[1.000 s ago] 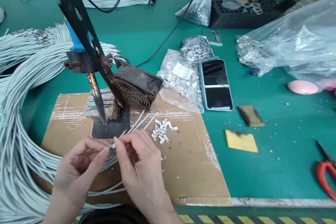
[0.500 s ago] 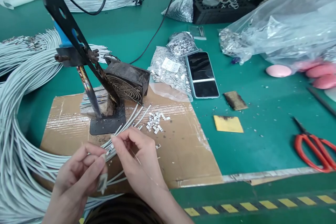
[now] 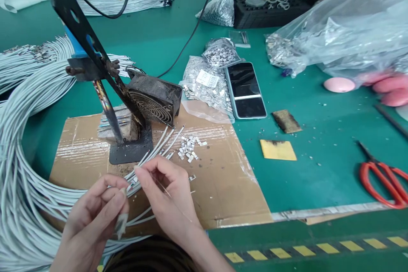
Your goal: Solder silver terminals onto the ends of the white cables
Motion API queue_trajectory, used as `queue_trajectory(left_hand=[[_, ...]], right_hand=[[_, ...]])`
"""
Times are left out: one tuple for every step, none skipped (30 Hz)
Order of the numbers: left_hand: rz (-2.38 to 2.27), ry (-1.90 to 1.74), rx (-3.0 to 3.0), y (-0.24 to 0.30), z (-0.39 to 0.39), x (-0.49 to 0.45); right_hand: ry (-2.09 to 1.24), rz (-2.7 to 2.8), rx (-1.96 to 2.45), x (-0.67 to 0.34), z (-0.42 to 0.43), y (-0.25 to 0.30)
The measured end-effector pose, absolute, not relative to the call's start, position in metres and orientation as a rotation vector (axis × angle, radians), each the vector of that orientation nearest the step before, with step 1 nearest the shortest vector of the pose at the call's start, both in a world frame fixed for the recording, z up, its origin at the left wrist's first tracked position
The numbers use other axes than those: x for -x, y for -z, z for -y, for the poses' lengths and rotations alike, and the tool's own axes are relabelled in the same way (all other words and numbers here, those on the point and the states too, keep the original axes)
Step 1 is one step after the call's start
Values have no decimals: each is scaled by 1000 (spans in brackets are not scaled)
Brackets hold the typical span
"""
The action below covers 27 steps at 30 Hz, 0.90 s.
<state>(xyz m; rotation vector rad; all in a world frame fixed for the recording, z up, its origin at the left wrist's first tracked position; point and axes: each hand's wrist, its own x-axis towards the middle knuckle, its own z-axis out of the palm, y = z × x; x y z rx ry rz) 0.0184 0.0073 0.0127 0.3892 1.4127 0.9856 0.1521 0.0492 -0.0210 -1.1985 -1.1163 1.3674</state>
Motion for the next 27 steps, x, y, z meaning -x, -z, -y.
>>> queue_trajectory(left_hand=[[-1419,-989,-395,-12,-7,-18],[-1425,-992,-401,-11,-7,-18],[-1430,-996,-408,-11,-7,-18],[-1433,-1000,-413,-10,-7,-18],[-1434,-1002,-420,-10,-7,-18],[-1437,-1002,-429,-10,-7,-19],[-1439,-1004,-441,-9,-8,-19],[-1442,-1010,-458,-9,-8,-20],[-1446,-1017,-477,-8,-8,-20],[-1452,-1026,-500,-6,-9,-20],[-1464,-1037,-528,-4,-9,-20],[-1483,-1049,-559,-1,-9,-18],[-1507,-1058,-593,2,-10,-15],[-1527,-1059,-632,6,-10,-12],[-1546,-1058,-672,10,-11,-8],[-1555,-1049,-712,14,-13,-4],[-1552,-1032,-755,17,-15,-1],[-1566,-1033,-786,18,-17,2],[-1580,-1036,-808,18,-19,3],[-1590,-1044,-823,17,-22,3],[-1606,-1063,-820,15,-25,2],[-1613,-1078,-811,12,-28,1],[-1619,-1091,-794,9,-31,-1],[-1628,-1096,-777,6,-34,-3],[-1636,-1092,-765,3,-36,-4],[-1645,-1080,-759,2,-38,-5],[-1652,-1064,-759,0,-40,-4]], right_hand=[[-1343,1124,1192,-152,-49,22],[-1314,1136,1190,-153,-48,23],[-1283,1151,1191,-153,-47,24],[-1250,1171,1195,-153,-47,26],[-1219,1194,1198,-153,-46,27],[-1193,1216,1200,-153,-46,28],[-1172,1233,1199,-153,-46,29],[-1155,1245,1196,-153,-45,30],[-1143,1254,1195,-153,-45,31],[-1135,1258,1196,-153,-45,31],[-1130,1259,1201,-153,-45,32],[-1131,1261,1208,-153,-44,33],[-1131,1262,1217,-153,-44,34],[-1131,1266,1231,-153,-43,35],[-1133,1275,1243,-154,-42,37],[-1137,1285,1255,-155,-41,39],[-1143,1292,1262,-157,-40,40],[-1155,1292,1267,-158,-39,41],[-1171,1286,1269,-160,-37,41],[-1189,1277,1269,-161,-36,40],[-1200,1261,1276,-162,-35,38],[-1204,1240,1301,-162,-35,35],[-1200,1224,1337,-162,-34,32],[-1186,1220,1382,-162,-34,28],[-1163,1229,1427,-162,-35,24],[-1139,1249,1464,-161,-36,21],[-1116,1278,1479,-161,-38,18]])
